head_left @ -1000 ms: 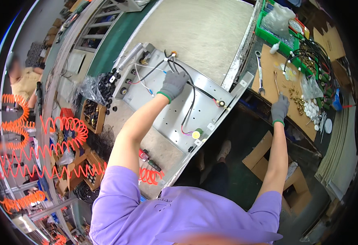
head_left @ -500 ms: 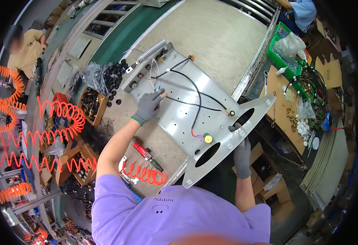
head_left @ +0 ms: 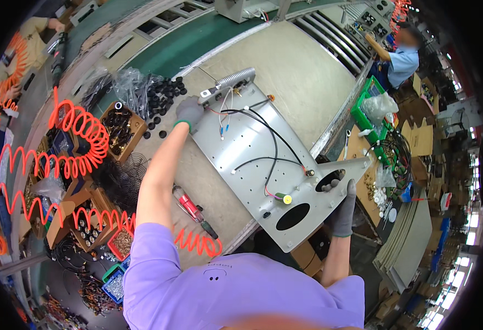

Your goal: The recorder assembles a metal control panel using pneumatic tools, screws, and electronic components in a workshop.

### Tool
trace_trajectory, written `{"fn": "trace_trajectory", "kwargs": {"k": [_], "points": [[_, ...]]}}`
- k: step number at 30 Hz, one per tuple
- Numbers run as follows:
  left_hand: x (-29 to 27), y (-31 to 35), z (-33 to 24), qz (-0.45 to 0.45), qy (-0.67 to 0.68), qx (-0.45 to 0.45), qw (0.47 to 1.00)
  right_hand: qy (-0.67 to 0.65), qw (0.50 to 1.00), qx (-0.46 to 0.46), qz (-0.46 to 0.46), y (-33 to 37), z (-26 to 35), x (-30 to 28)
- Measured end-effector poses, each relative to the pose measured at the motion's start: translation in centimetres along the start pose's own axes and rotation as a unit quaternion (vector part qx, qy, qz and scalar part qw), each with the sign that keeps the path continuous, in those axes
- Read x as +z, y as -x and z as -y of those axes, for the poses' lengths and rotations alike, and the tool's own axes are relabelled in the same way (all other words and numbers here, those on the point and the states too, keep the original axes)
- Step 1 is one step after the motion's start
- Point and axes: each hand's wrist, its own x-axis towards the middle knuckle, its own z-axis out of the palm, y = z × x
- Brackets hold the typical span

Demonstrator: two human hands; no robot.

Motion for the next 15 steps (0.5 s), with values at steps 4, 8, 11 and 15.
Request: {"fn": "trace_trajectory", "kwargs": {"k": [4,8,11,15], "points": [[-0.4,-0.1,0.5,0.072,-0.063,-0.008,0.995,-0.025,0.998,0.015,0.048,-1.2,1.5,0.3],[-1.9,5.3,0.7,0.138,0.013,-0.068,0.988,0.041,0.997,-0.022,0.061,-4.5,7.3,2.1],[0.4,11.4,3.0,0.071,0.106,-0.118,0.985,0.075,0.989,0.046,0.117,-9.7,12.0,3.3],[3.7,21.1,4.2,0.067,-0.078,0.03,0.994,0.153,0.968,0.081,0.181,-16.9,15.2,7.2]]}}
